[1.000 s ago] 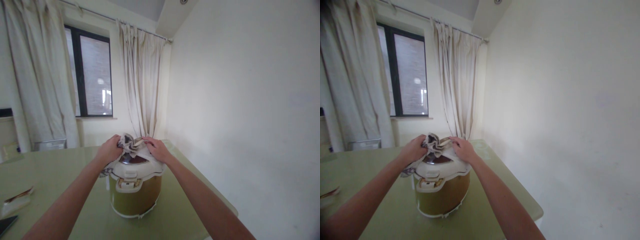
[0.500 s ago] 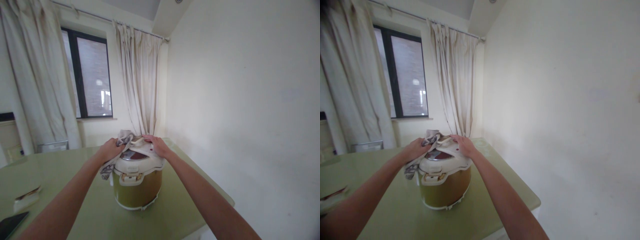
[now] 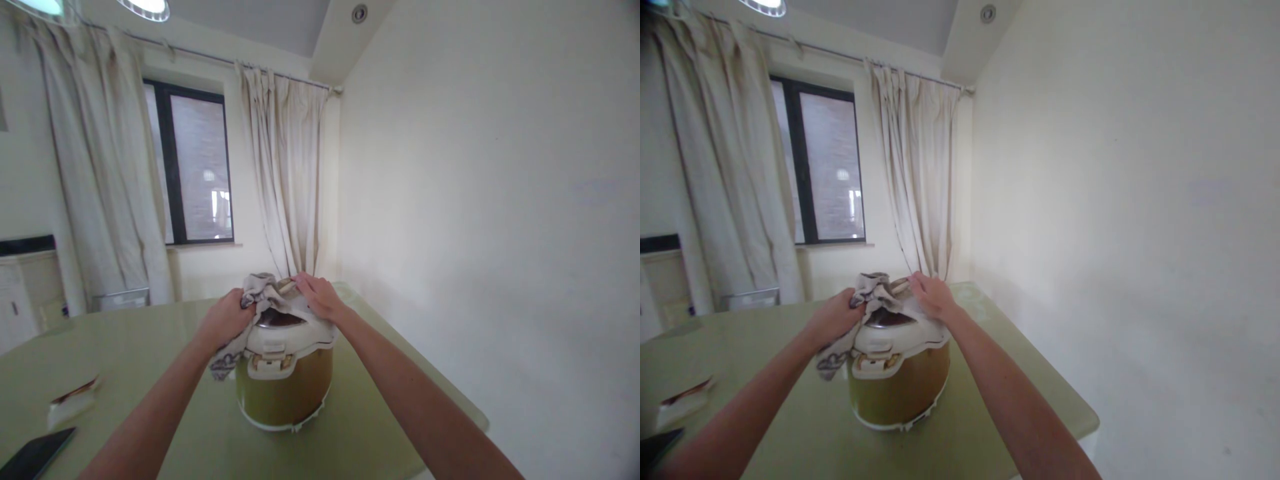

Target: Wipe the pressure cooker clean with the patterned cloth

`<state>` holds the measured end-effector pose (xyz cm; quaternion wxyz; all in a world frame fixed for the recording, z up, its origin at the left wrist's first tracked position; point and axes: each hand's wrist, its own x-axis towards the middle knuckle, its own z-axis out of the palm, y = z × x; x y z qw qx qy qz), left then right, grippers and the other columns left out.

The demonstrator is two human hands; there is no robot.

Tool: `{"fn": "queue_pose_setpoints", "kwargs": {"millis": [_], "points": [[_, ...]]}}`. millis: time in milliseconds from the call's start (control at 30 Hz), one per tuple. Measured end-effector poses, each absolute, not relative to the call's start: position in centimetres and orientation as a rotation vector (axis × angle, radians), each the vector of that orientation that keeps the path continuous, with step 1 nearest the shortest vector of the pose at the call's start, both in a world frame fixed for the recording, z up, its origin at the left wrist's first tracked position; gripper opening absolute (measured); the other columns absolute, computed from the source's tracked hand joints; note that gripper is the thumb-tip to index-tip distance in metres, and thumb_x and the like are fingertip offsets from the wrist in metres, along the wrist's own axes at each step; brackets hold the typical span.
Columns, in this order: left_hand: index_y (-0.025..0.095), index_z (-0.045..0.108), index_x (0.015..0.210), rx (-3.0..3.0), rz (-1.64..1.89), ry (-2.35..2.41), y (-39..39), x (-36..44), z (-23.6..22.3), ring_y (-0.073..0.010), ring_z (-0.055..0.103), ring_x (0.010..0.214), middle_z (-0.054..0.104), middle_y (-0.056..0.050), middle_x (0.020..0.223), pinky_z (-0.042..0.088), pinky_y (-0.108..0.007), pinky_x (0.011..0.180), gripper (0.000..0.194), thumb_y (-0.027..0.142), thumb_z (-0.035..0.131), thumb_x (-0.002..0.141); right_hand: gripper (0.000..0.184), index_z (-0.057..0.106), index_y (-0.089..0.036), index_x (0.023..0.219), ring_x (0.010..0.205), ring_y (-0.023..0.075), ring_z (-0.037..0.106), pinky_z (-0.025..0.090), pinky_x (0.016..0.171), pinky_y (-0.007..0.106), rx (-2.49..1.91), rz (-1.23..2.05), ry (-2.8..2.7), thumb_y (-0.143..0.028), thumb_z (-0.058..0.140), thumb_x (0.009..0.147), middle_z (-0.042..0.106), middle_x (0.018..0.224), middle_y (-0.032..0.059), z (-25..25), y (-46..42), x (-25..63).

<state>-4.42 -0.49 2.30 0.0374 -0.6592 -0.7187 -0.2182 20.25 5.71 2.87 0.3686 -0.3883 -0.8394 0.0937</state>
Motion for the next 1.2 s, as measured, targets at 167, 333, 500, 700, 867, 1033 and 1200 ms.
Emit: {"fn": "queue_pose_setpoints", "kwargs": {"millis": [167,333,500,700,867,1033,1200], "points": [[0.023,0.073,0.124,-2.176,-0.517,-2.231,7.0,-4.7,4.3,-0.0397,0.072,0.117,0.077,-0.019,0.126,0.055,-0.044,0.092,0.049,0.046,0.057,0.084,0.048,0.072,-0.031,0.124,0.099,0.0246,0.07,0.046,0.087,0.034,-1.019,0.187,-2.171,-0.052,0.031,0.112,0.079,0.111,0.0025,2.8,5.3,20.2],[0.021,0.077,0.117,-2.34,-0.527,-2.211,12.3,-3.3,5.1,-0.0384,0.074,0.113,0.078,-0.018,0.123,0.056,-0.043,0.094,0.056,0.051,0.068,0.07,0.048,0.071,-0.031,0.13,0.104,0.026,0.072,0.046,0.089,0.035,-0.978,0.208,-2.198,-0.051,0.031,0.112,0.078,0.124,0.003,3.1,5.3,20.7],[0.017,0.08,0.095,-2.529,-0.521,-2.167,14.2,-4.0,5.2,-0.0283,0.076,0.103,0.083,-0.01,0.106,0.058,-0.029,0.087,0.044,0.046,0.056,0.072,0.048,0.069,-0.03,0.134,0.104,0.0252,0.073,0.047,0.091,0.035,-0.947,0.227,-2.213,-0.052,0.033,0.111,0.079,0.122,0.0029,3.1,5.6,20.9],[0.014,0.08,0.098,-2.419,-0.471,-2.212,14.0,-4.9,4.9,-0.0315,0.076,0.104,0.082,-0.016,0.106,0.058,-0.032,0.085,0.05,0.048,0.055,0.071,0.046,0.069,-0.031,0.136,0.112,0.0236,0.071,0.048,0.098,0.034,-0.857,0.284,-2.235,-0.049,0.035,0.112,0.077,0.127,0.0016,2.8,6.4,20.8],[0.014,0.081,0.1,-2.31,-0.459,-2.256,12.8,-6.0,5.0,-0.0359,0.077,0.105,0.081,-0.021,0.108,0.058,-0.036,0.085,0.054,0.053,0.059,0.069,0.045,0.067,-0.032,0.141,0.102,0.0203,0.073,0.05,0.093,0.031,-0.789,0.329,-2.296,-0.047,0.036,0.112,0.076,0.128,0.0005,3.2,7.0,20.4],[0.013,0.079,0.107,-2.183,-0.518,-2.343,11.3,-7.8,4.6,-0.0449,0.073,0.113,0.077,-0.027,0.117,0.057,-0.046,0.092,0.064,0.06,0.064,0.066,0.042,0.062,-0.036,0.145,0.105,0.0217,0.071,0.049,0.095,0.033,-0.764,0.258,-2.38,-0.046,0.04,0.111,0.078,0.119,-0.0004,3.3,8.6,19.9],[0.01,0.078,0.109,-2.165,-0.762,-2.433,8.7,-9.8,4.3,-0.0413,0.073,0.115,0.079,-0.023,0.115,0.058,-0.045,0.096,0.061,0.059,0.058,0.079,0.039,0.065,-0.022,0.139,0.118,0.0262,0.064,0.043,0.107,0.04,-0.802,-0.053,-2.218,-0.036,0.044,0.109,0.073,0.126,0.0109,3.3,8.6,19.5]]}}
